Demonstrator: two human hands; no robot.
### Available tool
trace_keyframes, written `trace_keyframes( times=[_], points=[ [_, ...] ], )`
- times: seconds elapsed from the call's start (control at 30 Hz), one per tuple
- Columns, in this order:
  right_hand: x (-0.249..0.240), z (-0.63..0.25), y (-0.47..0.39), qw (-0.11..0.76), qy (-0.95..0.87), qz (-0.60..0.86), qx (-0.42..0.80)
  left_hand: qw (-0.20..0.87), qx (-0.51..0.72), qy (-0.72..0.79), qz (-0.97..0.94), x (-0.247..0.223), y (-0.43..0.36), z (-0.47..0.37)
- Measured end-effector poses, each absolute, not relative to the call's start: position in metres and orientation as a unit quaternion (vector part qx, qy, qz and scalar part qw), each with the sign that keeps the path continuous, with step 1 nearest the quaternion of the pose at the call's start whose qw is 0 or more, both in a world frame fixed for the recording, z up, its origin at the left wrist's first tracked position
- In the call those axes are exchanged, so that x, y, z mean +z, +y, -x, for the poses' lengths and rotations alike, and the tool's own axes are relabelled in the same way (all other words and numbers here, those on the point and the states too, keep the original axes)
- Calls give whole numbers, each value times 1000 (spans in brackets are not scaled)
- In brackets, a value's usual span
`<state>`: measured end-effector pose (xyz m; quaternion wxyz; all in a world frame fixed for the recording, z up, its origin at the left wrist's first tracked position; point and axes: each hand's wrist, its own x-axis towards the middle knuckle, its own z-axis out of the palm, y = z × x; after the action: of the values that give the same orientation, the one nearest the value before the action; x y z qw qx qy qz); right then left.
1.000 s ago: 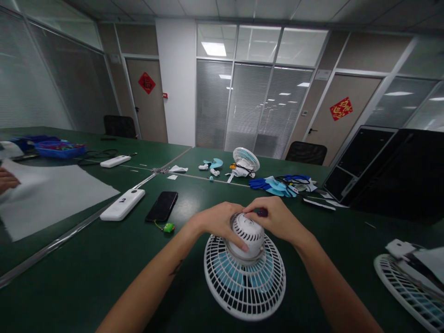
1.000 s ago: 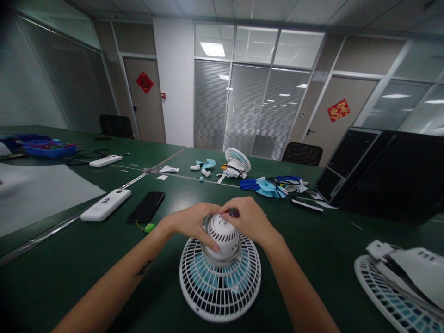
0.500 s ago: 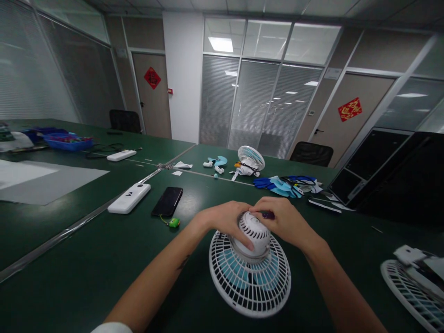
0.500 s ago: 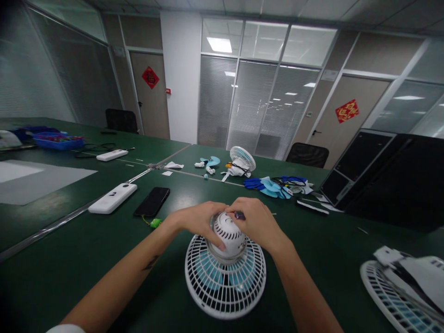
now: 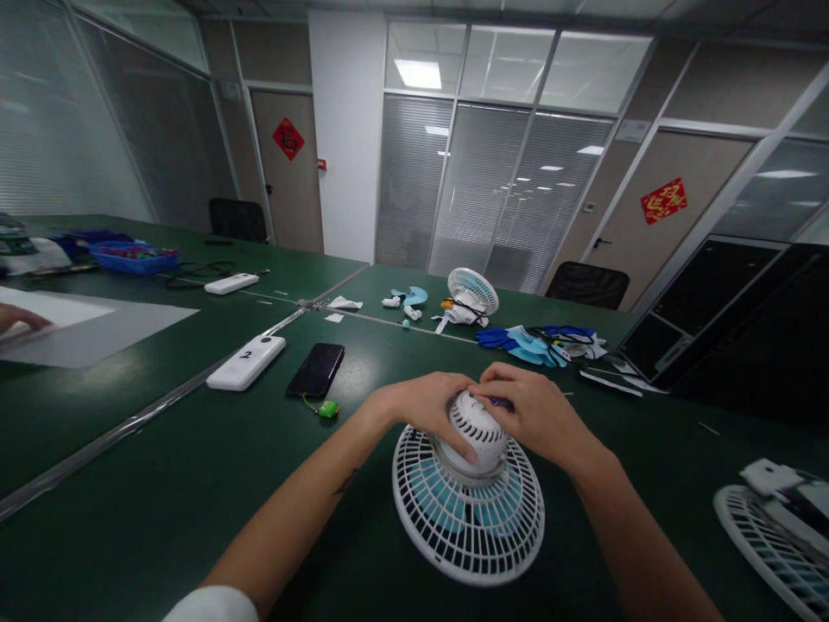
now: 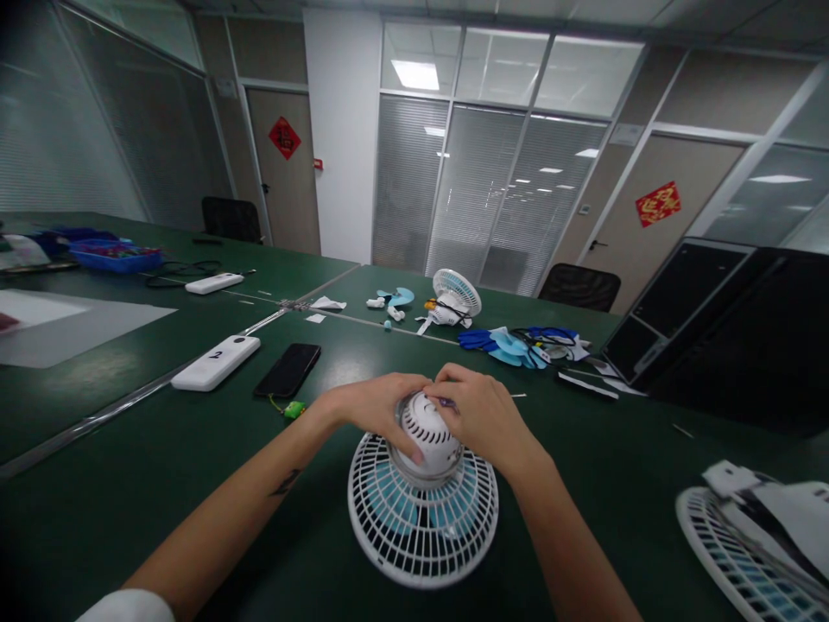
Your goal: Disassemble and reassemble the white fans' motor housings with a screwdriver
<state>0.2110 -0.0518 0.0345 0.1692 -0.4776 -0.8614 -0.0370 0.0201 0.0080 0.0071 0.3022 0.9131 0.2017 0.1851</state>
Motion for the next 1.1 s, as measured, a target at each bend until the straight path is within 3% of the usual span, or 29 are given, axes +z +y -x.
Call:
trace_keyframes(
  times=[0.1,0.2,0.37,0.53,0.6,0.9,1.1],
  points=[
    [34,-214,-54,187,-870,455,-21,306,183,201,-912,7,8,-21],
    [34,-219,-55,263,-853,449,38,317,186,202,-908,7,9,-20],
    [38,-233,-53,448,-770,428,153,333,179,206,-902,5,10,-19],
    [49,-222,-44,685,-589,356,238,344,181,225,-893,1,9,-22],
    [51,-207,-38,727,-549,333,243,345,192,218,-892,0,8,-24],
    [32,-162,-16,642,-623,334,296,344,210,170,-899,-1,12,-30],
    [29,-165,-12,656,-607,318,318,348,201,178,-898,-5,15,-31]
  ],
)
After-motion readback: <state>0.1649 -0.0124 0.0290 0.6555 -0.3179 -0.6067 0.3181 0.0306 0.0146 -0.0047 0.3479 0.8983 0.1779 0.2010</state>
